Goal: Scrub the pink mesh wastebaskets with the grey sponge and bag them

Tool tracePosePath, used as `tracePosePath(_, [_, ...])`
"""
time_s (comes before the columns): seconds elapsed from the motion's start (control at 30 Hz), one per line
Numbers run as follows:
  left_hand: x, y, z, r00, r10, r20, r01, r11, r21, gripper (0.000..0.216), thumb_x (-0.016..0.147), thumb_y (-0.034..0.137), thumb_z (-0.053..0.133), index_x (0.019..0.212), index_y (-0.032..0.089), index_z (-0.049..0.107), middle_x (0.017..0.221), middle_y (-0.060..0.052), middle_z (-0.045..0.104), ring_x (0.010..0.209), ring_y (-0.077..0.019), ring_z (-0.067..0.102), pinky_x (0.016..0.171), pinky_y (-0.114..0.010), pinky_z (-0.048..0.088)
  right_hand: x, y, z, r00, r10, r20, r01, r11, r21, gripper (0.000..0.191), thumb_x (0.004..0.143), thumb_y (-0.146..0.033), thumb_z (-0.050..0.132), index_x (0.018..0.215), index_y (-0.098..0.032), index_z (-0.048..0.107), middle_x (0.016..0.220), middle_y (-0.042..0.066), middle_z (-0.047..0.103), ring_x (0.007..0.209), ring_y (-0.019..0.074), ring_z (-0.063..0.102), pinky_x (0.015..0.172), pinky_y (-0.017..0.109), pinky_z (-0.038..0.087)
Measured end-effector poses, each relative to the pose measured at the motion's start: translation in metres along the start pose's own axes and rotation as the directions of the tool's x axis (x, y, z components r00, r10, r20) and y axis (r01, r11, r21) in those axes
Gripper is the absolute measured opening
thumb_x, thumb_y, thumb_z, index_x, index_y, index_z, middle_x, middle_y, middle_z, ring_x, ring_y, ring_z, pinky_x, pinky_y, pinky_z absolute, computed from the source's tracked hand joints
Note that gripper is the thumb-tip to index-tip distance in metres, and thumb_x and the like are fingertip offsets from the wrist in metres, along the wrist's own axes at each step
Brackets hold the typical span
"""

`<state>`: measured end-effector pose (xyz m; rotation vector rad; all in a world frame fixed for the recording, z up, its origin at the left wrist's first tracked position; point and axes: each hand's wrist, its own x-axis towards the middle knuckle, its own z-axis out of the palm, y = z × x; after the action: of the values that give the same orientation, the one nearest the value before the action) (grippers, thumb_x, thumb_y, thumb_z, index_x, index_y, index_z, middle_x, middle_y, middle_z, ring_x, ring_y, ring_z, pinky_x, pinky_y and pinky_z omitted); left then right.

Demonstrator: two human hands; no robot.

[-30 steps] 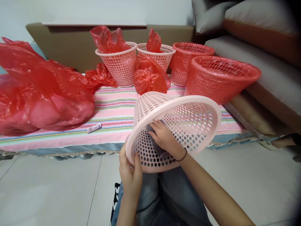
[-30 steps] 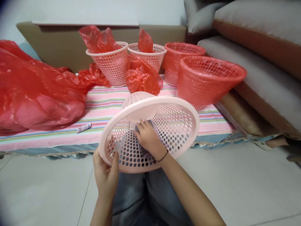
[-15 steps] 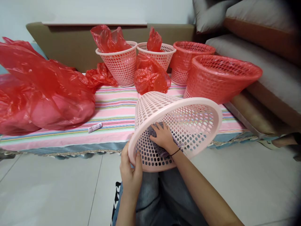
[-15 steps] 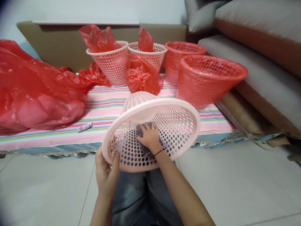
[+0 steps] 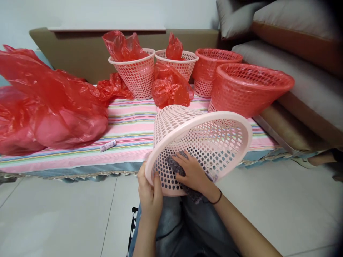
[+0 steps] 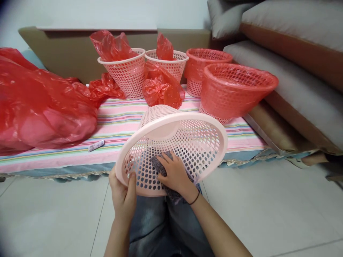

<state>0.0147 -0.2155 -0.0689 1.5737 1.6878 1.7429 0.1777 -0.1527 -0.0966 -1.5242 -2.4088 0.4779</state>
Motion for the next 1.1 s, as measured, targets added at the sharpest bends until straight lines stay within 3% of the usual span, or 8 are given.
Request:
tracePosePath(0.13, [0.0, 0.0, 0.0, 0.999, 0.027, 0.036, -0.026, 0.999, -0.02, 0.046, 0.095, 0.022, 0.056, 0.141, 0.025, 0.049, 0.137, -0.011, 0.058, 0.128, -0.0243, 0.056, 0.106, -0.036, 0.045, -0.017, -0.003, -0.002, 1.0, -0.008, -0.018, 0.009, 0.999, 0.042, 0.067, 0.085, -0.035, 0.06, 0.15, -0.025, 0.045, 0.158, 0.005, 0.041, 0.149, 0.0374, 0.024, 0.118, 0.057, 0.028])
tracePosePath(0.33, [-0.001, -0.001, -0.002, 0.995, -0.096, 0.015, 0.096, 0.994, -0.052, 0.045, 0.094, 0.029, 0.06, 0.137, 0.024, 0.051, 0.131, -0.012, 0.061, 0.122, -0.025, 0.059, 0.104, -0.038, 0.045, -0.022, -0.015, -0.001, 0.97, 0.23, -0.08, -0.234, 0.971, -0.044, 0.069, 0.084, -0.05, 0.062, 0.146, -0.022, 0.051, 0.159, 0.012, 0.038, 0.137, 0.0411, 0.04, 0.109, 0.059, 0.036])
tracePosePath(0.6, [0.001, 0.001, -0.003, 0.998, -0.066, 0.021, 0.066, 0.998, -0.02, 0.042, 0.093, 0.031, 0.06, 0.135, 0.023, 0.054, 0.127, -0.012, 0.062, 0.121, -0.0256, 0.059, 0.105, -0.039, 0.045, -0.017, -0.02, -0.003, 0.962, 0.274, 0.01, -0.273, 0.96, -0.062, 0.067, 0.082, -0.039, 0.06, 0.144, -0.017, 0.052, 0.158, 0.008, 0.04, 0.131, 0.0416, 0.04, 0.107, 0.058, 0.035])
tracePosePath(0.87, [-0.001, 0.001, -0.005, 0.996, -0.084, 0.017, 0.085, 0.996, -0.033, 0.043, 0.094, 0.031, 0.06, 0.135, 0.023, 0.054, 0.129, -0.012, 0.062, 0.123, -0.026, 0.059, 0.103, -0.038, 0.046, -0.01, -0.017, -0.014, 0.944, 0.304, 0.129, -0.299, 0.952, -0.06, 0.08, 0.074, -0.036, 0.066, 0.149, -0.017, 0.046, 0.163, 0.013, 0.029, 0.133, 0.0448, 0.039, 0.106, 0.058, 0.036])
tracePosePath(1.0, [-0.001, -0.001, -0.005, 0.996, -0.09, 0.018, 0.09, 0.996, -0.024, 0.043, 0.094, 0.03, 0.059, 0.136, 0.023, 0.052, 0.128, -0.012, 0.062, 0.123, -0.0258, 0.059, 0.102, -0.037, 0.047, -0.012, -0.014, -0.016, 0.961, 0.261, 0.093, -0.266, 0.963, 0.043, 0.075, 0.07, -0.029, 0.065, 0.141, -0.011, 0.053, 0.155, 0.018, 0.041, 0.125, 0.0395, 0.049, 0.106, 0.052, 0.04])
tracePosePath(1.1, [-0.001, -0.002, -0.005, 0.995, -0.096, 0.023, 0.096, 0.995, -0.038, 0.044, 0.094, 0.029, 0.059, 0.137, 0.024, 0.051, 0.129, -0.011, 0.062, 0.124, -0.0255, 0.058, 0.103, -0.037, 0.046, -0.019, -0.008, -0.022, 0.98, 0.165, 0.113, -0.191, 0.938, 0.288, 0.069, 0.067, -0.023, 0.064, 0.135, -0.014, 0.059, 0.146, 0.014, 0.054, 0.126, 0.0323, 0.053, 0.111, 0.045, 0.04])
